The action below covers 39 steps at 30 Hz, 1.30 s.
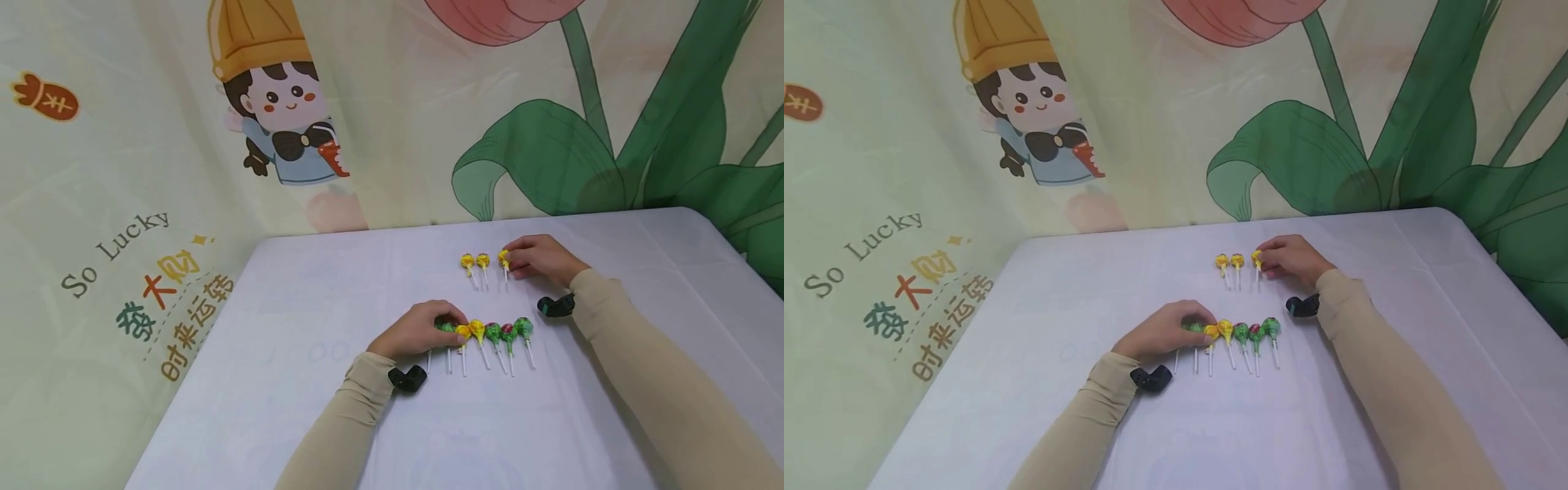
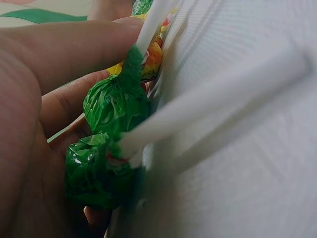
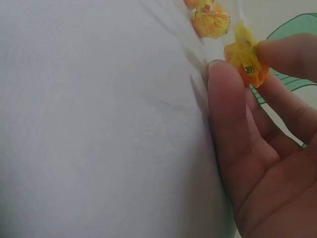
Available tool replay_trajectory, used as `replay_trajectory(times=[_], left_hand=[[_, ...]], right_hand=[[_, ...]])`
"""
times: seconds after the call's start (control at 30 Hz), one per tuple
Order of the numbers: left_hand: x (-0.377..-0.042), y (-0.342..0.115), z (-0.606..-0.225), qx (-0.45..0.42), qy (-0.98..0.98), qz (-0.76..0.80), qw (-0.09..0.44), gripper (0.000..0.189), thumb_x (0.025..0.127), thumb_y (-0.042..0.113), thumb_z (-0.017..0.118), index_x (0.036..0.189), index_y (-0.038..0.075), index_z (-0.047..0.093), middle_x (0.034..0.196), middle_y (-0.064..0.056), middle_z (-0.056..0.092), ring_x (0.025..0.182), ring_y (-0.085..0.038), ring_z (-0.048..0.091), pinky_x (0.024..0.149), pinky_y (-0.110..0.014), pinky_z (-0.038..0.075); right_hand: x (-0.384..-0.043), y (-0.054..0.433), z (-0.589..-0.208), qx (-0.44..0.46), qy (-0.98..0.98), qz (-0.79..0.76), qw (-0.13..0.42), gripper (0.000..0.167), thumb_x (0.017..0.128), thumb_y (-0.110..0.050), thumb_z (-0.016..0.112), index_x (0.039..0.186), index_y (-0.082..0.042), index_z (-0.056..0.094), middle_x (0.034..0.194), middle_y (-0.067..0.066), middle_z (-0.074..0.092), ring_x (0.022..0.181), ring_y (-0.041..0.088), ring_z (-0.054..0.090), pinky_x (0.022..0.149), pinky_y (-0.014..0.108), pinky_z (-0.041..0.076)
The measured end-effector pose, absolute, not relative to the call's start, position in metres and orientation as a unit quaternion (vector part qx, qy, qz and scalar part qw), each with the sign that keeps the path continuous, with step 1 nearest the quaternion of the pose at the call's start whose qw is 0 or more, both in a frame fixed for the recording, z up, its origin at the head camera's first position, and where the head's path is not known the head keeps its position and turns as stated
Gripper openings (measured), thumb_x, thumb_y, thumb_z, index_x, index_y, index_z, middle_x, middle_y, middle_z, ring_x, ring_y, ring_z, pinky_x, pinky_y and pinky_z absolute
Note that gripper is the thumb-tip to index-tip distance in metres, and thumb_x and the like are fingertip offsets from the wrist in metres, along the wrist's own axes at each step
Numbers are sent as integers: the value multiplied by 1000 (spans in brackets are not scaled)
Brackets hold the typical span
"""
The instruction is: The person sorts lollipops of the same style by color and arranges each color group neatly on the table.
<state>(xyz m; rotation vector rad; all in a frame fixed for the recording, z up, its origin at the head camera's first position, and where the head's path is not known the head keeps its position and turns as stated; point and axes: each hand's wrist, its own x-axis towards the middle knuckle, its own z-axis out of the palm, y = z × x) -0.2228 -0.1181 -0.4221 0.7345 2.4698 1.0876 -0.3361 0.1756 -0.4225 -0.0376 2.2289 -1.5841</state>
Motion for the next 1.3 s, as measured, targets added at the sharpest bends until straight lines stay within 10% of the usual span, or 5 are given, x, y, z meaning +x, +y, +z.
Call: replay_trajectory(times=[1.3], left_hand=[[-222,-117,-422,266,870,382,161,23,87,30,79,108,26,71,103,13,64,98,-7,57,90,-27,46]], right_hand=[[-344,161,-419,-58,852,-484,190,37,101,-21,62,132,-3,58,125,17,59,104,31,57,80,28,56]])
